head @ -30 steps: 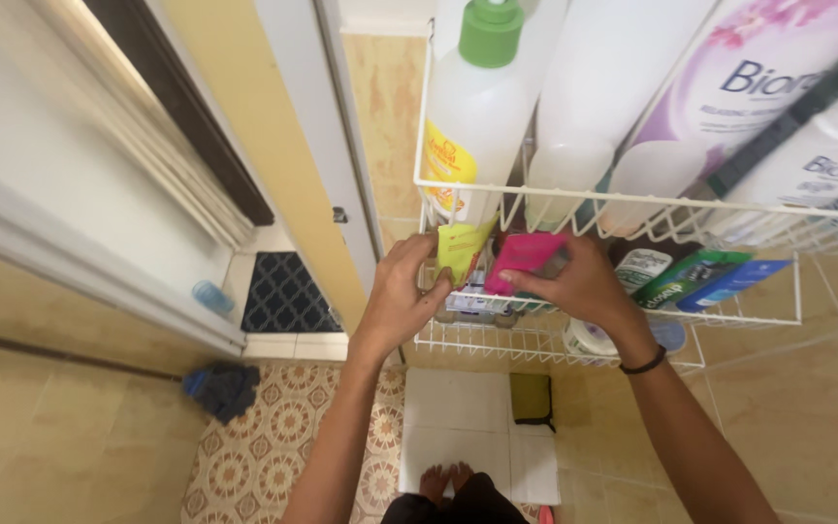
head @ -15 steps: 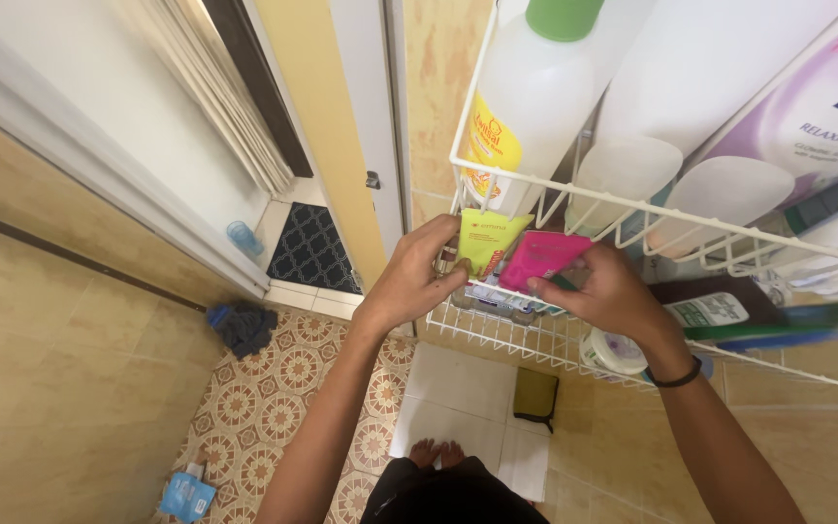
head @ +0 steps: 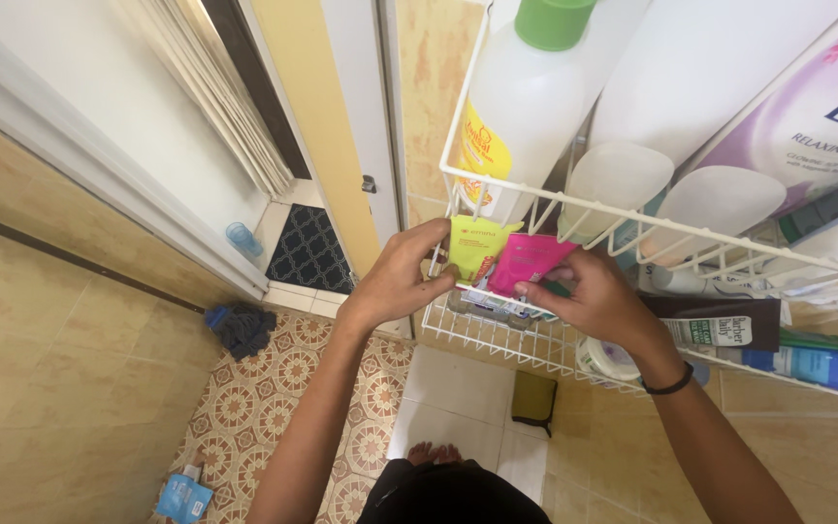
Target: The person rearranges toiletries on a wall-mounted wire rack, adjusting bottles and tubes to fit neatly. They then remove a red towel from a hanger and fold it by hand.
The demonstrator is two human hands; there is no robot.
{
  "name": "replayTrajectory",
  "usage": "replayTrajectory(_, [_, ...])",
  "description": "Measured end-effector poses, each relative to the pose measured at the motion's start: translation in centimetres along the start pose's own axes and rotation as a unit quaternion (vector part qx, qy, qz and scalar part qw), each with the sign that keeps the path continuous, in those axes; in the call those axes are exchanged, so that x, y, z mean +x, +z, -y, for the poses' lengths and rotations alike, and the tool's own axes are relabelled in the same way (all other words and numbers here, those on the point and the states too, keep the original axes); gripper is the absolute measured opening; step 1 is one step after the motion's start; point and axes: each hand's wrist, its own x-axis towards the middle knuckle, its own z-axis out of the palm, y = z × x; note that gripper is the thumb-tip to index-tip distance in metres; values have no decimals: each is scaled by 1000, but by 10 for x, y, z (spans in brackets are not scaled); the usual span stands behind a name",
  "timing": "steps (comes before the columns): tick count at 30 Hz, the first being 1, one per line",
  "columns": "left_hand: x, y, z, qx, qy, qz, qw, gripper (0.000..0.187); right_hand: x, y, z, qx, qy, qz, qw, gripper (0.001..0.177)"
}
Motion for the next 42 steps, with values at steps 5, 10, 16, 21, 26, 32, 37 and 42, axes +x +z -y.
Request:
replayTrajectory(5, [4, 0, -5, 5, -6, -4, 1000, 40, 2, -2, 6, -24, -18, 18, 999, 42])
replayTrajectory(10, [7, -4, -6, -42, -21, 11, 999, 38, 4, -1, 10, -63, -21, 12, 998, 43])
replayTrajectory(16, [2, 0, -5, -28, -15, -3, 999, 43, 0, 2, 12, -112, -22, -27, 993, 48])
replayTrajectory(21, [-2, 14, 0, -46, -10, -47, 998, 40, -1, 21, 8, -175, 1, -101, 979, 39])
replayTrajectory(26, [-3, 14, 6, -47, -6, -46, 998, 40, -4, 24, 4, -152, -31, -108, 982, 35])
replayTrajectory(32, [-2, 4, 8, -42, -21, -10, 999, 37, -6, 23, 10, -128, -12, -99, 987, 40])
replayTrajectory(37, [0, -1, 10, -78, -26, 4, 997, 54, -6, 22, 10, -109, -4, -94, 990, 42])
replayTrajectory(42, [-2, 2, 18, -88, -15, 12, 996, 52, -7, 23, 6, -85, 33, -107, 990, 48])
